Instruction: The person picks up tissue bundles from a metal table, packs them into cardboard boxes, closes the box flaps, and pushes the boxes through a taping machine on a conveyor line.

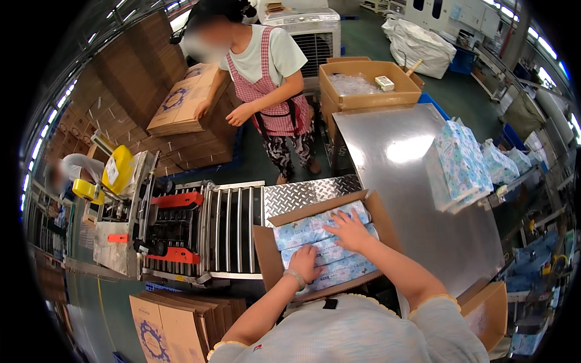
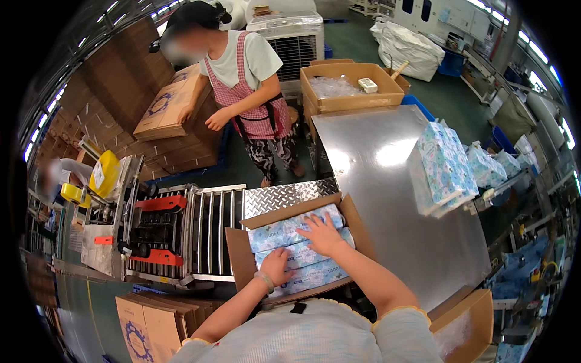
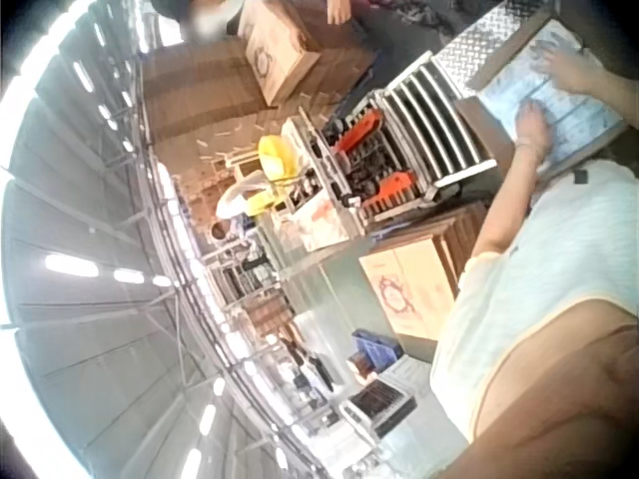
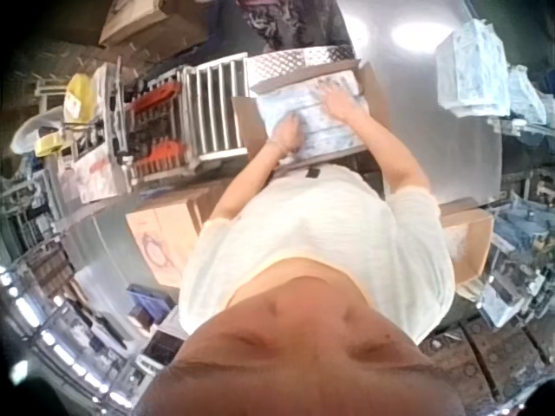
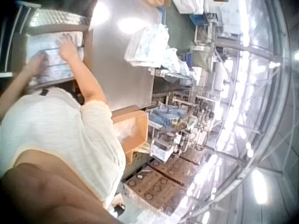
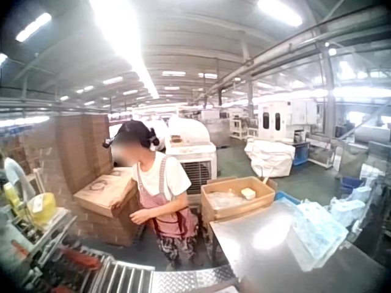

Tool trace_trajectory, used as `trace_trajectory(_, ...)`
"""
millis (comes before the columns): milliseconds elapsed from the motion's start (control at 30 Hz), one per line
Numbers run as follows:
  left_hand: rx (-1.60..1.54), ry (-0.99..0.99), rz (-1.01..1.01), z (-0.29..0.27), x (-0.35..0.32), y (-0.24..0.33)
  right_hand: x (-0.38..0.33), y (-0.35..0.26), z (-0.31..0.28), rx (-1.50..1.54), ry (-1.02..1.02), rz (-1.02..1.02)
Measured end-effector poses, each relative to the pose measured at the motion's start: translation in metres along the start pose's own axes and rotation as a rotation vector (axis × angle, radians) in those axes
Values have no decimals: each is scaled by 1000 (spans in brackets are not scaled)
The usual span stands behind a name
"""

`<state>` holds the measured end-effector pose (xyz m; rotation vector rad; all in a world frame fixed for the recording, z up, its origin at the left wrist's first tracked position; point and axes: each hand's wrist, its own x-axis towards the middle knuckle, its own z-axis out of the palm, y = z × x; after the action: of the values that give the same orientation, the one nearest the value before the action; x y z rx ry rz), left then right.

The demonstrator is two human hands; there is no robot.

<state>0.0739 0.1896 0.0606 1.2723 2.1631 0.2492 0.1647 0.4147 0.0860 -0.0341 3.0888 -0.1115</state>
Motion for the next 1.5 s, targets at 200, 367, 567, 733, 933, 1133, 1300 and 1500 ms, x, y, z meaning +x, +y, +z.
trace_trajectory(200,138,276,-270,7,-4,-13,-23,20,36,240,-170,361)
trace_trajectory(367,158,-67,-429,3,13,-23,-14,40,54,267,-211,373)
trace_trajectory(567,12,819,-126,-55,-67,2,-63,45,-56,383,442,300)
trace_trajectory(733,-302,536,-568,-11,-119,-35,-112,63,8,708,-180,854)
trace_trajectory(933,-245,304,-498,-34,-119,-144,-69,-9,-4,884,49,951)
trace_trajectory(1133,-170,334,-508,-119,-176,-275,17,-156,67,1054,210,888)
trace_trajectory(1300,-356,-122,-146,-109,-191,-320,136,-263,31,949,137,361)
trace_trajectory(1500,-246,-584,-53,-135,-184,-301,180,-224,50,370,-415,84)
